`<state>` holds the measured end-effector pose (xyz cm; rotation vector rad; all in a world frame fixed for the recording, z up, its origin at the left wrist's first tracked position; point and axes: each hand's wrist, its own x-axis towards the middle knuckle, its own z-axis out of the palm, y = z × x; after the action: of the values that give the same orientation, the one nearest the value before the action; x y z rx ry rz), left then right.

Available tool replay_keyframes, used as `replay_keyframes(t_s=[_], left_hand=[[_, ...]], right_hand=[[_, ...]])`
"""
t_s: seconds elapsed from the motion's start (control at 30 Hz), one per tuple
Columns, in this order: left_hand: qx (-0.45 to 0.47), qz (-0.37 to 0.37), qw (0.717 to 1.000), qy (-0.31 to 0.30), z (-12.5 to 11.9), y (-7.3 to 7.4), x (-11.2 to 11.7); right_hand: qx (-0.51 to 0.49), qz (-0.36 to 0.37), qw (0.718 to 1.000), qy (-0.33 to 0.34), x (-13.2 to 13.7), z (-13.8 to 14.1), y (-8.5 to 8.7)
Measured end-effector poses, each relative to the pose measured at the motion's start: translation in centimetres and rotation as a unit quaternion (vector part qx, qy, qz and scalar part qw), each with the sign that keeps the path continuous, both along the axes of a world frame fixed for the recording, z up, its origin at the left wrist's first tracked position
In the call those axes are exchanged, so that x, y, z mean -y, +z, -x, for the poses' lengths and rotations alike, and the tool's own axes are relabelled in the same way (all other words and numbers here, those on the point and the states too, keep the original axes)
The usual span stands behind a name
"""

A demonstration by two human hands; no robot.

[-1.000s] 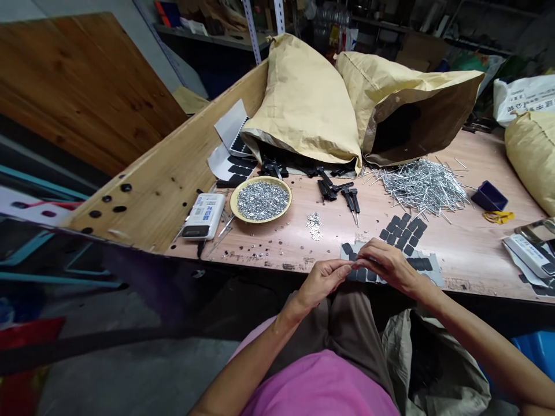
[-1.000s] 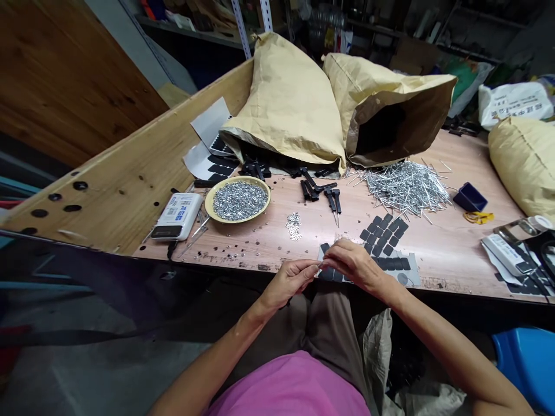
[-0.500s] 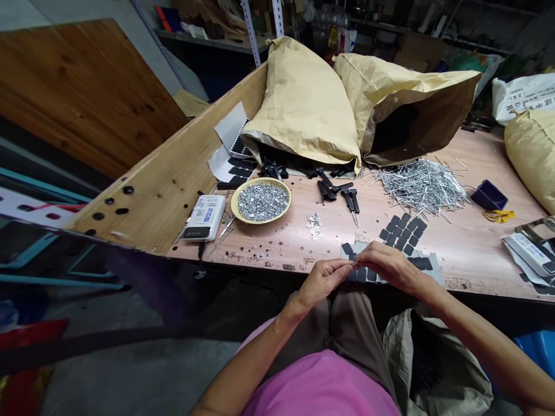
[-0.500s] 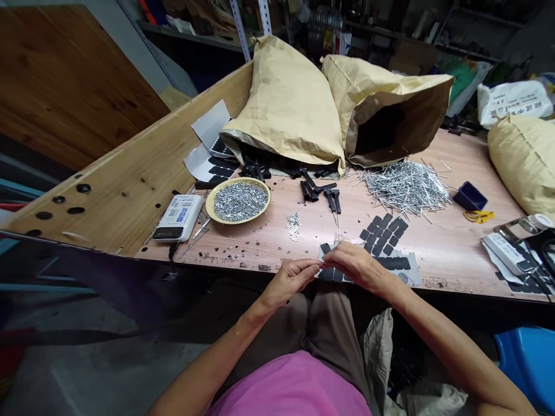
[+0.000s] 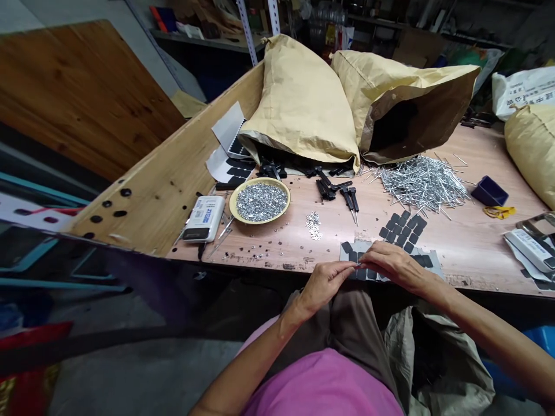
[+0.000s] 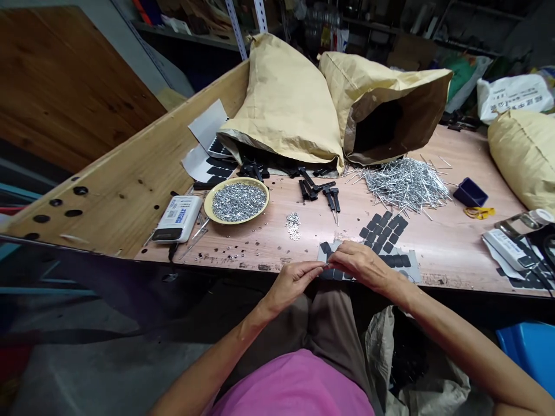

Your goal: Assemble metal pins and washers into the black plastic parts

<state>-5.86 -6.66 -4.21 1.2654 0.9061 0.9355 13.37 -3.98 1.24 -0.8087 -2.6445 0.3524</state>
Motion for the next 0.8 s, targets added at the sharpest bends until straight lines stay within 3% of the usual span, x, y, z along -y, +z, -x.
replay_keyframes(t_s=[0.07,0.27,0.53,0.8], left_hand=[[-0.015,-0.032,0.999,0.020,0.0,0.0,-0.1],[0.071,0.148,0.977,-0.134,0.5,0.0,-0.6],[0.075,0.124,0.978,-0.146,0.3,1.8,-0.3],[0.083,0.111,0.978,-0.158,-0.4,4.0,-0.1]], right_hand=[[-0.001,0.012,1.000,-0.020,0.2,0.0,0.0],[-0.041,0.103,0.993,-0.048,0.7,-0.1,0.5],[-0.097,0.245,0.957,-0.126,0.7,-0.9,2.0],[-0.129,0.237,0.960,-0.076,1.1,-1.0,4.4]])
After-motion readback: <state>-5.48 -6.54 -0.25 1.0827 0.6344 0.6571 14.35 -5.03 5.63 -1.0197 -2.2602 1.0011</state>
